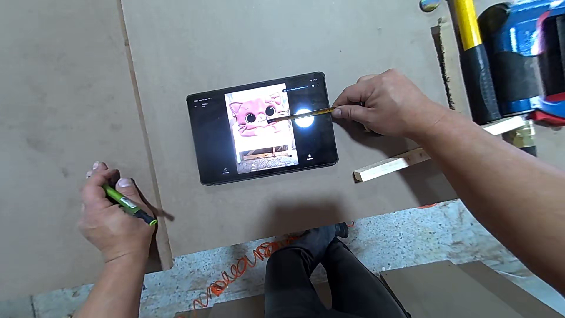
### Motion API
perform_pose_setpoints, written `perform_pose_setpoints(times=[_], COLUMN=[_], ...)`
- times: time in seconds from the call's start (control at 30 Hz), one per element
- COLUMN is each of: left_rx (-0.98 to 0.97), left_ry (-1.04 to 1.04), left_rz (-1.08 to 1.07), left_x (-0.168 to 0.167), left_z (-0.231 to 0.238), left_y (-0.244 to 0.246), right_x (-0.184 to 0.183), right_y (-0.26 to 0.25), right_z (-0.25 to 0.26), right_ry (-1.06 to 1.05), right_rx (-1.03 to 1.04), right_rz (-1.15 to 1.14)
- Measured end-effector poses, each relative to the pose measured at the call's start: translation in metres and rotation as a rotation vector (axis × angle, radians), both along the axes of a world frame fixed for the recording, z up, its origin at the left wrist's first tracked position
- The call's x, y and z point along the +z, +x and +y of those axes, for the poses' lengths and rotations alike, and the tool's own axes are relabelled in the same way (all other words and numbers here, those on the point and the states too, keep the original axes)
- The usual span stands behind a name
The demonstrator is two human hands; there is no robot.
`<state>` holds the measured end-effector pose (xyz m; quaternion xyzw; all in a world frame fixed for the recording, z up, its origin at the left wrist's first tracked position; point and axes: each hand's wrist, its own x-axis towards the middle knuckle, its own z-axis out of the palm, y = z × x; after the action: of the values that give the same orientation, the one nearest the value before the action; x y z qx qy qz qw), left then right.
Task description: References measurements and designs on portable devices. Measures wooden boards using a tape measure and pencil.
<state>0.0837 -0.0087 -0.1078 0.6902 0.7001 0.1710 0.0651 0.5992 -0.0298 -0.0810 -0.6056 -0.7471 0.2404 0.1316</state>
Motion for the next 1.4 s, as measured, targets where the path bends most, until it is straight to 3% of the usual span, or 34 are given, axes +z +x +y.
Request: perform_pose_setpoints(times=[1.4], left_rx=[0.022], left_ry=[0.007], left_rz=[-0.004], left_x=[-0.0021], left_z=[0.0002], left_y=[-0.0010], right_x=[-0.0018], right_y=[0.0008], right_z=[-0.0004], right_ry=[0.021], right_rx=[-0.003], right_rz=[-0.006])
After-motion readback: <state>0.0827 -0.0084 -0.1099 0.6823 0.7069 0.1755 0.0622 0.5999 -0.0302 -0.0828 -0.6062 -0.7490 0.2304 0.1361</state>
